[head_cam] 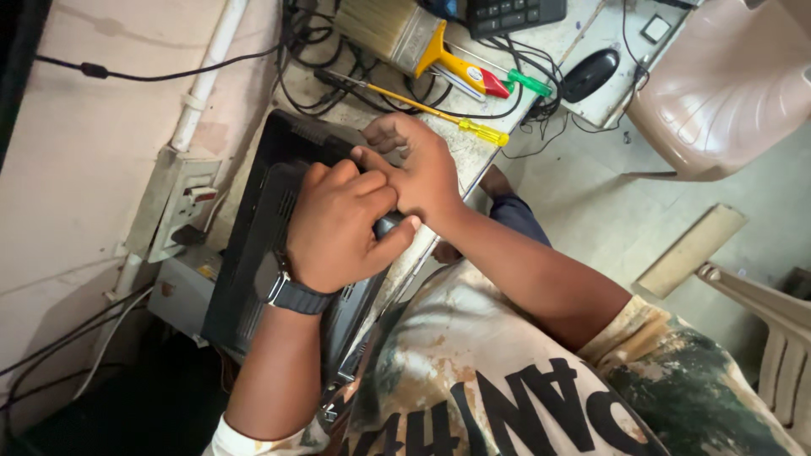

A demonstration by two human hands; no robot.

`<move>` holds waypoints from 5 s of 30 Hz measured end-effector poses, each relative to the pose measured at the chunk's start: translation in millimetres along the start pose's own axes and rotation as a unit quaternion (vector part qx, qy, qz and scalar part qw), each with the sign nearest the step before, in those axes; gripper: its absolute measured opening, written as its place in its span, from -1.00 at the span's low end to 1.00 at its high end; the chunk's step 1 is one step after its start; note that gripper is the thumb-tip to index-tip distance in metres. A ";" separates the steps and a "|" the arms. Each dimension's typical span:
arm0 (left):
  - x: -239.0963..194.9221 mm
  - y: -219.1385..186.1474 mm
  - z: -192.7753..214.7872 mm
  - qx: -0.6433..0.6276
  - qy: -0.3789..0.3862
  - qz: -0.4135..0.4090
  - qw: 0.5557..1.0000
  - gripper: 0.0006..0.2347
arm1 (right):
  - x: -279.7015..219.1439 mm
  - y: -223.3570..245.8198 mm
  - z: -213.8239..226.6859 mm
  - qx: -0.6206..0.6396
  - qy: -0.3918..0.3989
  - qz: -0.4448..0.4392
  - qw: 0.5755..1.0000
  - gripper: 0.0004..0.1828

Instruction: The person uses a yellow screwdriver to remove screws from a black computer case, then removes the side panel. They use a brush to clean the inside of the panel and the exterior of the case.

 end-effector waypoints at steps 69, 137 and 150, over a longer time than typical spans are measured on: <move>3.1 11.1 47.2 -0.045 -0.004 0.085 0.995 -0.77 | 1.2 6.3 5.4 -0.018 0.047 0.006 0.999 -0.84; -271.5 -82.4 66.1 -0.241 -0.740 0.217 0.590 -0.21 | -28.4 177.9 -53.5 0.139 0.522 0.042 0.840 -0.25; -325.2 -181.1 -3.6 -0.207 -0.820 0.277 0.457 -0.11 | -157.1 246.3 -34.3 0.145 0.612 0.700 0.339 -0.78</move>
Point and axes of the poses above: each hand's wrist, its own x-axis towards the middle knuckle, its own z-axis out of the back of the hand, y = z × x, the point moved 8 cm from there along x, towards the middle knuckle, and after that the axes turned 2 degrees about -y, right-handed, at the moved point
